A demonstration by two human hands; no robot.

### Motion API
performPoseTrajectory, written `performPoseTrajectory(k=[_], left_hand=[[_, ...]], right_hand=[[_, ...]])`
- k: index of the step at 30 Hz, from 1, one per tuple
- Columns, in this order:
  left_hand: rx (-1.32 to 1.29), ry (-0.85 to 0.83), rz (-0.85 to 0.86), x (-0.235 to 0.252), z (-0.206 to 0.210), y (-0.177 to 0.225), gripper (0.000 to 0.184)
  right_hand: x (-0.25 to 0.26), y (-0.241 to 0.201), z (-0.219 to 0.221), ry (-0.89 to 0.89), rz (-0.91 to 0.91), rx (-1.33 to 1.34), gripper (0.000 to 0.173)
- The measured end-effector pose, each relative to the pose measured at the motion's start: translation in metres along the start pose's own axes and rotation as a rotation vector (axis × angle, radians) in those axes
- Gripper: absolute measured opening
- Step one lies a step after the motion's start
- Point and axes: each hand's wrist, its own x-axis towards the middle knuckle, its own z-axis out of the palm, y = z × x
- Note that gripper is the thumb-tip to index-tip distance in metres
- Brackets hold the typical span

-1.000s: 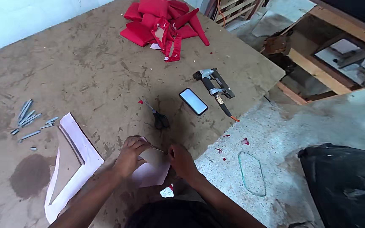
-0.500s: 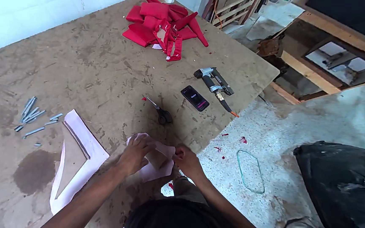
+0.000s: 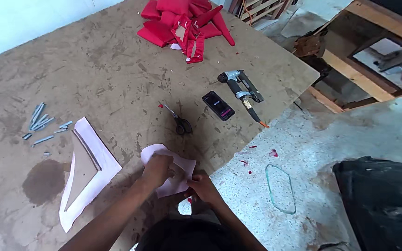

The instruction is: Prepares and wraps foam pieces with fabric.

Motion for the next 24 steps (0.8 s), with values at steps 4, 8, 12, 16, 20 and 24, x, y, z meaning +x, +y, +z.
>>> performPoseTrajectory(k=[4,8,12,16,20,24], left_hand=[[-0.011,0.0,-0.041,0.006,0.004,0.001,0.033],[0.035,-0.023,-0.049,0.016,0.005,0.005,0.032],[0.047,-0.008,-0.022,0.019,0.013,0.004,0.029],[0.036,-0.025,0.007,0.024,0.015,0.0,0.028],[0.036,-0.078,0.081,0.028,0.008,-0.006,0.029],[-0.059,-0.067,0.269,0.028,0.01,-0.019,0.038]], right_hand=[[0.005,-0.003,0.0,-0.029,0.014,-0.024,0.035],[0.011,-0.008,-0.006,-0.07,0.036,-0.137,0.034],[0.008,-0.017,-0.005,-0.163,-0.004,-0.055,0.028],[0.017,-0.029,-0.005,-0.246,-0.066,-0.018,0.026],[0.019,-0.043,-0.006,-0.304,-0.002,0.007,0.029],[0.024,-0.058,-0.005,-0.297,0.044,-0.072,0.029]])
